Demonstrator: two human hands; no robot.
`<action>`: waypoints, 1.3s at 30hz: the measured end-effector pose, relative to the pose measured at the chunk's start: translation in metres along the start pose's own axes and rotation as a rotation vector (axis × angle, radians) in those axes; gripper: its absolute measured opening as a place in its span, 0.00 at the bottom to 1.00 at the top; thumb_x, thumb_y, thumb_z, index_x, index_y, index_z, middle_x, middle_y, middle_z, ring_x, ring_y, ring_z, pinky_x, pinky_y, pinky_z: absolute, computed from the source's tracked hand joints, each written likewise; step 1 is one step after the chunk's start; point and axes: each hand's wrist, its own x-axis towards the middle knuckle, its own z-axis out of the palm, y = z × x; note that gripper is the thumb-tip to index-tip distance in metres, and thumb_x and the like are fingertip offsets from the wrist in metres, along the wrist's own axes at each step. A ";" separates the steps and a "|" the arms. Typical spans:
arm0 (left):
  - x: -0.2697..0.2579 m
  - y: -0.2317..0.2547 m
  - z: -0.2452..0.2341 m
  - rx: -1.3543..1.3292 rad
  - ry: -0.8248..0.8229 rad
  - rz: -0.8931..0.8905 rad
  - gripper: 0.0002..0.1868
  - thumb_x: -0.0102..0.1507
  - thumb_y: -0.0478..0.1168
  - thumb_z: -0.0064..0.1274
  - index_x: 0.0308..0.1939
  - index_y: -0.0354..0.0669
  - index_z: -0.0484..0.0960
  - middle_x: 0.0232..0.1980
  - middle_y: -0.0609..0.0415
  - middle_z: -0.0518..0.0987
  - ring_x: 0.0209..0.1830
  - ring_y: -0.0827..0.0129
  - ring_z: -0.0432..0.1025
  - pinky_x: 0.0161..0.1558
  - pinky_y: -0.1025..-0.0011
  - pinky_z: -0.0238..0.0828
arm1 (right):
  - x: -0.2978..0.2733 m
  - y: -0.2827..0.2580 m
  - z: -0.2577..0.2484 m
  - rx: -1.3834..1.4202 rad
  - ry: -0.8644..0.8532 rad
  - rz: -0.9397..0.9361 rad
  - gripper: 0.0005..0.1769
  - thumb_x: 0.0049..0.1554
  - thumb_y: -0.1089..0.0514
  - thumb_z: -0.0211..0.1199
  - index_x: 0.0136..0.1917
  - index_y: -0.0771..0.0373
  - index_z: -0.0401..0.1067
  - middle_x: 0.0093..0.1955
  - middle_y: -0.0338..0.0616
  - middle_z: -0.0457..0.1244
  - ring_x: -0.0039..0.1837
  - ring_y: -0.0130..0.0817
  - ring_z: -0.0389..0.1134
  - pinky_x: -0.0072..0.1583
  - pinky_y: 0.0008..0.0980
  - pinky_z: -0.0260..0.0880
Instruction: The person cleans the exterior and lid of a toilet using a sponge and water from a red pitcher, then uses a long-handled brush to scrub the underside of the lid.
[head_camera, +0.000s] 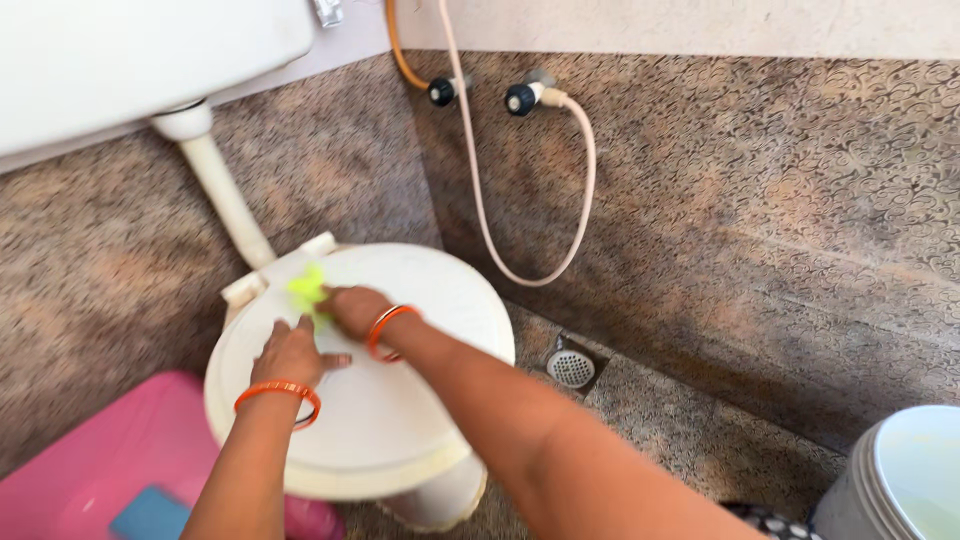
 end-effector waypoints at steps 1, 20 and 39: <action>0.010 0.000 0.004 -0.035 -0.011 0.047 0.60 0.46 0.63 0.73 0.77 0.46 0.61 0.79 0.35 0.57 0.78 0.45 0.57 0.73 0.49 0.59 | 0.003 -0.011 -0.004 0.037 0.033 -0.003 0.19 0.61 0.56 0.55 0.65 0.53 0.74 0.75 0.53 0.57 0.71 0.51 0.62 0.70 0.42 0.60; 0.070 0.034 -0.057 0.509 -0.703 0.192 0.58 0.52 0.70 0.63 0.79 0.90 0.43 0.85 0.36 0.27 0.81 0.52 0.60 0.81 0.65 0.55 | 0.122 0.025 -0.031 0.022 -0.169 0.404 0.26 0.63 0.57 0.48 0.72 0.41 0.69 0.73 0.44 0.63 0.72 0.47 0.66 0.70 0.50 0.67; 0.068 0.041 -0.056 0.398 -0.671 0.342 0.64 0.48 0.72 0.65 0.80 0.83 0.41 0.81 0.24 0.36 0.81 0.44 0.55 0.81 0.63 0.51 | 0.125 0.046 -0.009 0.249 0.069 0.252 0.27 0.50 0.60 0.58 0.62 0.43 0.77 0.64 0.42 0.68 0.66 0.45 0.68 0.67 0.41 0.65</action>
